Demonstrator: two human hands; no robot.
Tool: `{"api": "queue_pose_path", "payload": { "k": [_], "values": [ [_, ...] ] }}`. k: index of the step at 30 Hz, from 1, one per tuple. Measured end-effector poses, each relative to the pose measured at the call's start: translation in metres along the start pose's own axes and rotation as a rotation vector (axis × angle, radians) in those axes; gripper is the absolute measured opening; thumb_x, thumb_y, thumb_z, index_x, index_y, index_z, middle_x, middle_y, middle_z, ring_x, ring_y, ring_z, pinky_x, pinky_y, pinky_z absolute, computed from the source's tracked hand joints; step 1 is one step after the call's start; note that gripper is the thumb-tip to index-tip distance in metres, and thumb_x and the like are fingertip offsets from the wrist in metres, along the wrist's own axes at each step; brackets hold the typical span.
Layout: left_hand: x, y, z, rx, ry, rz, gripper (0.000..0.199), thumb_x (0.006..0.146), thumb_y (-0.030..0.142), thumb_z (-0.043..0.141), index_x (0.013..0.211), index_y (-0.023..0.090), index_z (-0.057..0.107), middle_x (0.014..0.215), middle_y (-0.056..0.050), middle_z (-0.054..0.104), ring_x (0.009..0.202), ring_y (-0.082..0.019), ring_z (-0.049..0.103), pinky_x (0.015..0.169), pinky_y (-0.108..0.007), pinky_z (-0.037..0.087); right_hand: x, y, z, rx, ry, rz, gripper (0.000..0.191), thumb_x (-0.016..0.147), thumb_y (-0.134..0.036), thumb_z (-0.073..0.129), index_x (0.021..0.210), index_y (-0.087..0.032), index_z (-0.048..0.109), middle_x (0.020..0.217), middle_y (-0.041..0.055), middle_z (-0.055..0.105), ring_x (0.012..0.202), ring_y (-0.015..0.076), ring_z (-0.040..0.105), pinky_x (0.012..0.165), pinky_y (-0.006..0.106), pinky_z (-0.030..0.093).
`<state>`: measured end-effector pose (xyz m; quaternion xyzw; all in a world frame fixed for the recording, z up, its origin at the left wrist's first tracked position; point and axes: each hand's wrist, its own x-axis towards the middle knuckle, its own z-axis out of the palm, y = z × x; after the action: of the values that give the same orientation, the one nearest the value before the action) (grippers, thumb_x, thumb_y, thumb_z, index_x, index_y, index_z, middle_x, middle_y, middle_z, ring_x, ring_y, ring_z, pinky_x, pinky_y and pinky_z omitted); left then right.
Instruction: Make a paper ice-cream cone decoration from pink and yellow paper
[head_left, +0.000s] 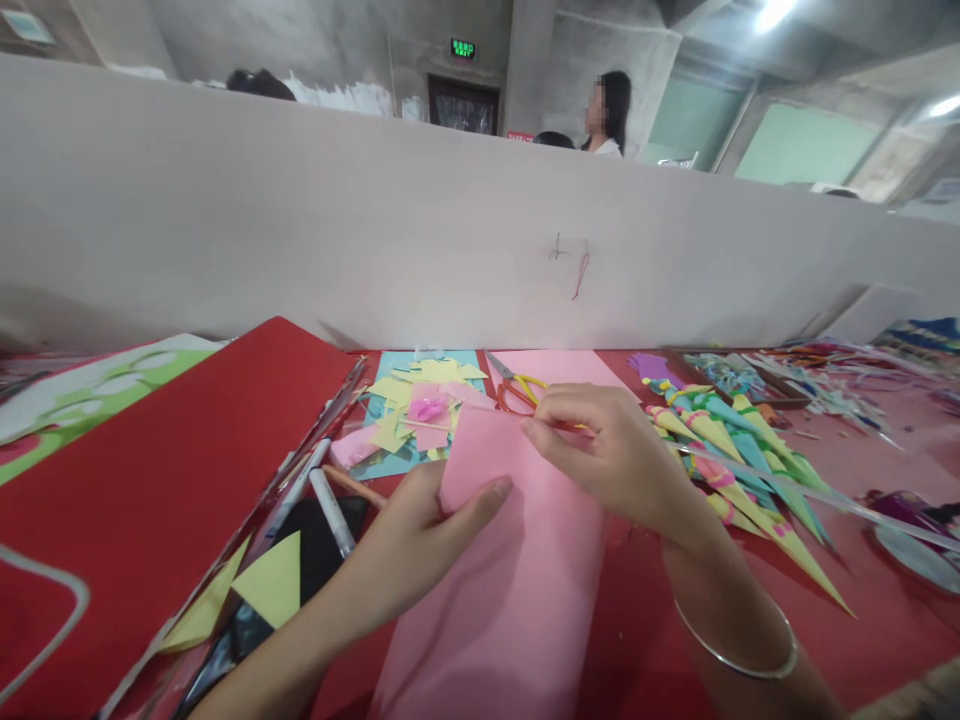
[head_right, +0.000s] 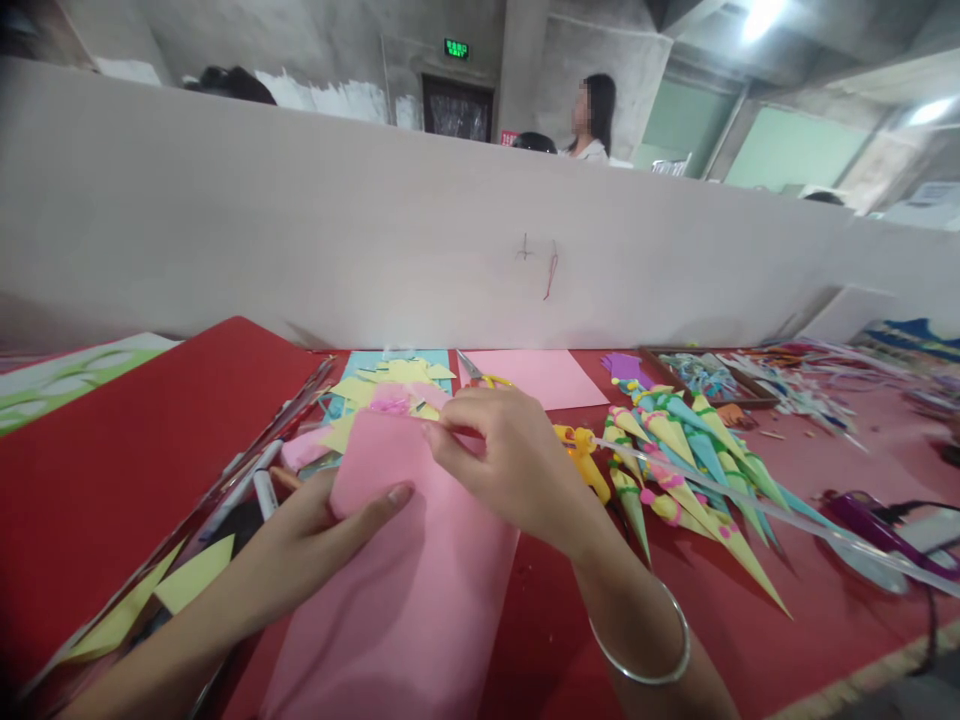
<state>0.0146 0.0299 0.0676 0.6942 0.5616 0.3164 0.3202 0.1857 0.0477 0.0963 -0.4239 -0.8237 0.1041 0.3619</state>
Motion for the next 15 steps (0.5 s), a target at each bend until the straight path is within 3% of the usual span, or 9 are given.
{"api": "queue_pose_path", "payload": {
  "k": [3,10,15],
  "values": [
    [-0.0002,-0.0028,0.0005,0.007,0.020,-0.006,0.040,0.069,0.050,0.047,0.051,0.022,0.026,0.049,0.008,0.023,0.042,-0.008,0.026,0.037,-0.021,0.024,0.0003,0.0007,-0.0002,0.017,0.002,0.004,0.032,0.082,-0.016,0.044,0.055,-0.019,0.028,0.053,-0.0053,0.032,0.053,0.0080,0.032,0.052,0.023,0.028],
    [0.0013,-0.0020,0.0009,-0.049,-0.090,0.031,0.039,0.073,0.046,0.045,0.051,0.021,0.024,0.049,0.008,0.020,0.042,-0.007,0.023,0.036,-0.021,0.021,0.0004,0.0013,0.0002,0.002,0.033,0.019,0.029,0.077,-0.013,0.046,0.053,-0.019,0.031,0.052,-0.0055,0.034,0.053,0.0080,0.033,0.052,0.023,0.028],
    [0.0016,0.0010,-0.0007,-0.072,-0.052,0.063,0.038,0.072,0.043,0.048,0.051,0.022,0.024,0.048,0.009,0.020,0.041,-0.007,0.022,0.035,-0.021,0.021,-0.0001,0.0005,0.0000,0.006,0.034,-0.005,0.027,0.078,-0.016,0.045,0.053,-0.018,0.037,0.053,-0.0046,0.040,0.054,0.0084,0.037,0.055,0.023,0.030]
  ]
}}
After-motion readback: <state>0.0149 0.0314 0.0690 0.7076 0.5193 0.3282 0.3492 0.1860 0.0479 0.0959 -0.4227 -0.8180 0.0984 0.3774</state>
